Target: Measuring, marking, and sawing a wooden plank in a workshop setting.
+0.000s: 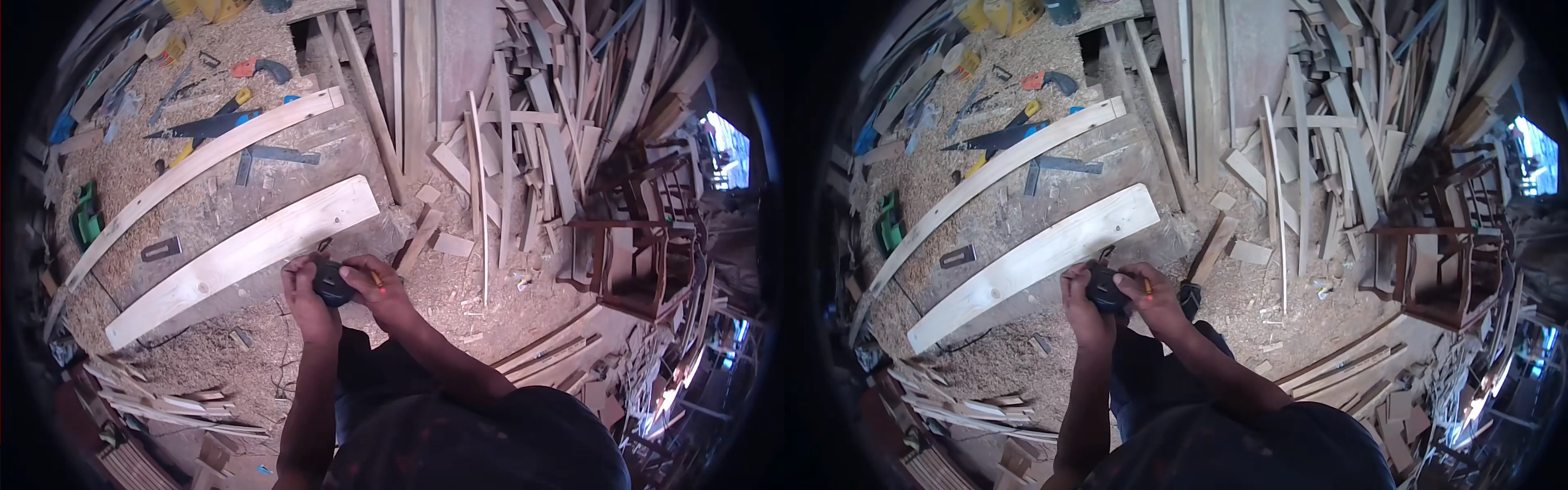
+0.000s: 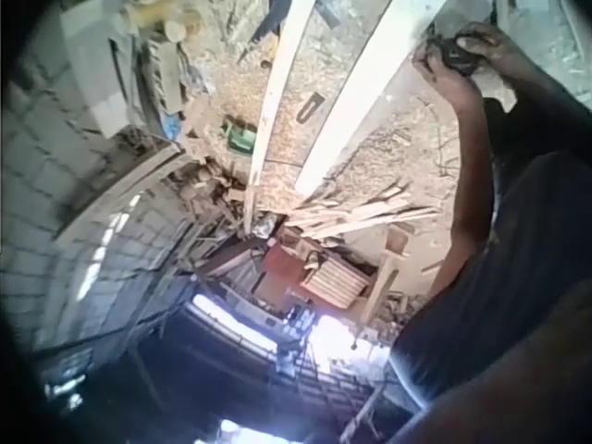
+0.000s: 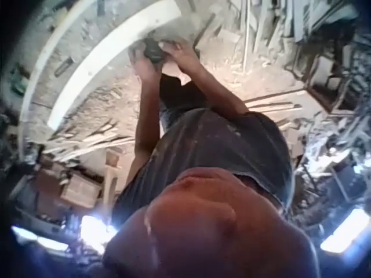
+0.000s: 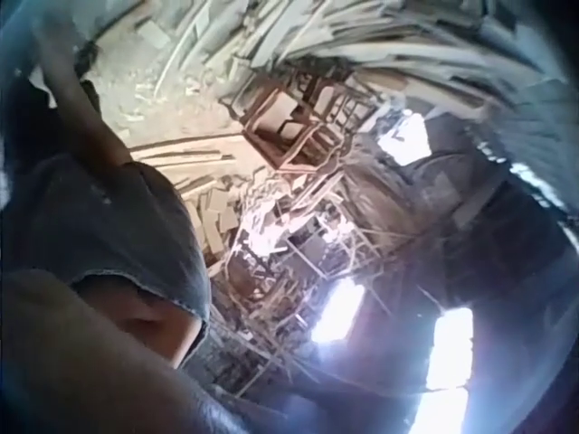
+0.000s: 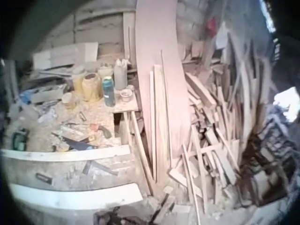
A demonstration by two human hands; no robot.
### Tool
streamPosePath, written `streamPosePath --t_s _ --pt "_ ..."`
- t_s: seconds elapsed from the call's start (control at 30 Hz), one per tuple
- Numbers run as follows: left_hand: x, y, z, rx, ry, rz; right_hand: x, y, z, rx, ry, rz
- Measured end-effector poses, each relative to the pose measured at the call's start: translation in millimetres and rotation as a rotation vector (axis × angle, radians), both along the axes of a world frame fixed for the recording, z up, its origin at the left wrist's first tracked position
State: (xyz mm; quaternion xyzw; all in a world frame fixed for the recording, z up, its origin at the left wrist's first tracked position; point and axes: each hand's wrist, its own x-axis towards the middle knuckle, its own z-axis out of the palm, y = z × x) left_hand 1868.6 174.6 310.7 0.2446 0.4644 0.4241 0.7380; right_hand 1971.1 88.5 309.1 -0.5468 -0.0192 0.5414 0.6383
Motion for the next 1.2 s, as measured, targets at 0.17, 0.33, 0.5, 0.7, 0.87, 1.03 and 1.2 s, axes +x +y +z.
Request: streamPosePath --t_s 0.17,0.33,0.5,0.7,0.87,1.03,1.2 --pt "23.8 -41.8 16.4 0.066 0.266 0.008 21.8 -31.8 6.2 -0.016 -0.631 0.112" --pt "26.6 -56.3 12.7 0.669 0.836 -0.114 27.0 -50.9 17.0 0.012 -0.525 0.154" --pt "7.0 -52.8 29.4 1.068 0.813 -0.624 40.1 -55.1 6.9 0.031 -0.493 0.19" --pt "12.5 -12.8 32.1 1.128 1.053 -0.931 59.4 -52.4 -2.8 0.241 -0.068 0.112" --pt "-14.0 51.8 11.4 1.086 1.494 -0.799 128.9 -9.7 -12.4 -0.065 -0.186 0.061" --pt "-47.5 115.3 -23.3 1.206 1.732 -0.545 320.9 -30.6 -136.4 0.211 -0.034 -0.579" --pt "-18.8 102.1 -53.8 1.169 1.79 -0.541 299.7 0.1 -164.2 0.186 -0.025 -0.508"
